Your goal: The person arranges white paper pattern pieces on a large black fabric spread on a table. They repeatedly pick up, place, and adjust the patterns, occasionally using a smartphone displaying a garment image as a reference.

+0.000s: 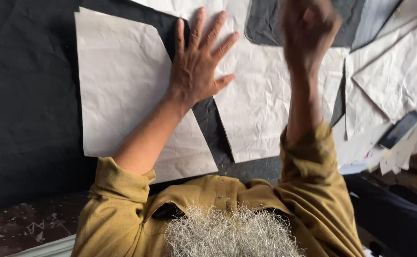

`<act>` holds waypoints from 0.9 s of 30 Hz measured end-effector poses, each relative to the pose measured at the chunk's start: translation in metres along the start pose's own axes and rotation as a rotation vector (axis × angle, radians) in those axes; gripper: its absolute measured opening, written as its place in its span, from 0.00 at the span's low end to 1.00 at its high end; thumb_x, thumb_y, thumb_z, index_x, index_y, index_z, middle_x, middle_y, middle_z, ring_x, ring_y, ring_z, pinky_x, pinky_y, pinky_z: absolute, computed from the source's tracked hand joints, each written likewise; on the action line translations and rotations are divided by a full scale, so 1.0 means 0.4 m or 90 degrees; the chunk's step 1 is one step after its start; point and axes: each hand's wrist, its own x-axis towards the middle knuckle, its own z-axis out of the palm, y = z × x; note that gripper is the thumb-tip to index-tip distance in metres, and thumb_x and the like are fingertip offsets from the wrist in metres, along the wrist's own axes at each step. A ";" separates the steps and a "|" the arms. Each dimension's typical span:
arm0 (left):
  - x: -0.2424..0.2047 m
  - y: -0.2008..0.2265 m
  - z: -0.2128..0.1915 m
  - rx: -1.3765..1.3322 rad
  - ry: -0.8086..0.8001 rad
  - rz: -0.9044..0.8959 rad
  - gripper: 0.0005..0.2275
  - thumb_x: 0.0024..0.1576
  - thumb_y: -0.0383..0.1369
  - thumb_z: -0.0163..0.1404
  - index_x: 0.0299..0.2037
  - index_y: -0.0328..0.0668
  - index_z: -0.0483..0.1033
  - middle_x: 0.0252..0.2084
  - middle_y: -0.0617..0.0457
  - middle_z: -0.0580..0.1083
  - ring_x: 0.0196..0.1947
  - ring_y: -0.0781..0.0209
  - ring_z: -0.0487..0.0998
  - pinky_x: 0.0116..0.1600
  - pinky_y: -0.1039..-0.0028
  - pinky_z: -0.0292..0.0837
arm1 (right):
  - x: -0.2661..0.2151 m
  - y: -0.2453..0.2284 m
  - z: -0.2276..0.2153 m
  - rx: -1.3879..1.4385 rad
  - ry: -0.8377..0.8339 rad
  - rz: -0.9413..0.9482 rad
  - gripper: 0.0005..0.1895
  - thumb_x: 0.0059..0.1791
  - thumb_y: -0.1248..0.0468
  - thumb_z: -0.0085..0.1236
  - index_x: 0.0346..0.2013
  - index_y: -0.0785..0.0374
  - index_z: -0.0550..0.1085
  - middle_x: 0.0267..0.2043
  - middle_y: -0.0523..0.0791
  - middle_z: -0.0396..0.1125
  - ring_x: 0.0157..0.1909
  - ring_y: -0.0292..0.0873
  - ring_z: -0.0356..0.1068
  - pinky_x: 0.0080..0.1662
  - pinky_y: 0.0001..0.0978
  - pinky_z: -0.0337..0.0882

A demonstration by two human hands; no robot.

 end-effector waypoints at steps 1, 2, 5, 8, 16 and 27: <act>0.000 0.003 0.000 -0.011 -0.011 -0.004 0.39 0.57 0.63 0.50 0.79 0.67 0.56 0.82 0.51 0.39 0.79 0.37 0.33 0.75 0.30 0.28 | -0.086 -0.061 -0.025 0.078 -0.025 0.021 0.07 0.51 0.75 0.62 0.42 0.67 0.74 0.40 0.44 0.69 0.38 0.32 0.70 0.41 0.26 0.73; -0.002 0.005 -0.005 -0.014 -0.021 -0.005 0.39 0.58 0.64 0.50 0.79 0.67 0.55 0.82 0.51 0.39 0.79 0.36 0.33 0.75 0.29 0.28 | -0.177 -0.119 -0.049 0.142 -0.053 0.059 0.07 0.52 0.75 0.60 0.44 0.67 0.74 0.42 0.44 0.69 0.40 0.32 0.70 0.43 0.26 0.74; -0.022 0.020 -0.024 0.081 0.108 0.062 0.38 0.63 0.68 0.48 0.79 0.66 0.53 0.82 0.51 0.35 0.78 0.35 0.29 0.73 0.30 0.24 | -0.429 -0.241 -0.097 0.176 -0.079 0.238 0.08 0.53 0.76 0.59 0.47 0.68 0.75 0.46 0.45 0.70 0.43 0.32 0.71 0.44 0.24 0.74; -0.102 0.090 -0.003 0.118 0.118 0.102 0.36 0.67 0.68 0.45 0.79 0.64 0.51 0.82 0.50 0.31 0.80 0.33 0.27 0.74 0.30 0.22 | -0.627 -0.294 -0.127 0.160 -0.052 0.420 0.09 0.53 0.74 0.59 0.47 0.68 0.77 0.43 0.44 0.74 0.40 0.32 0.72 0.40 0.22 0.74; -0.280 0.265 0.047 0.050 -0.157 0.055 0.35 0.58 0.65 0.43 0.77 0.76 0.52 0.81 0.55 0.34 0.78 0.34 0.29 0.74 0.30 0.23 | -0.811 -0.392 -0.076 0.012 -0.035 0.392 0.07 0.52 0.70 0.63 0.44 0.68 0.79 0.35 0.44 0.76 0.35 0.33 0.74 0.38 0.24 0.74; -0.451 0.230 0.035 0.091 -0.068 0.037 0.33 0.65 0.60 0.47 0.79 0.70 0.53 0.82 0.51 0.35 0.78 0.30 0.34 0.74 0.27 0.30 | -0.833 -0.434 -0.109 -0.125 0.020 0.213 0.09 0.51 0.69 0.64 0.47 0.64 0.78 0.35 0.47 0.74 0.31 0.37 0.74 0.33 0.29 0.74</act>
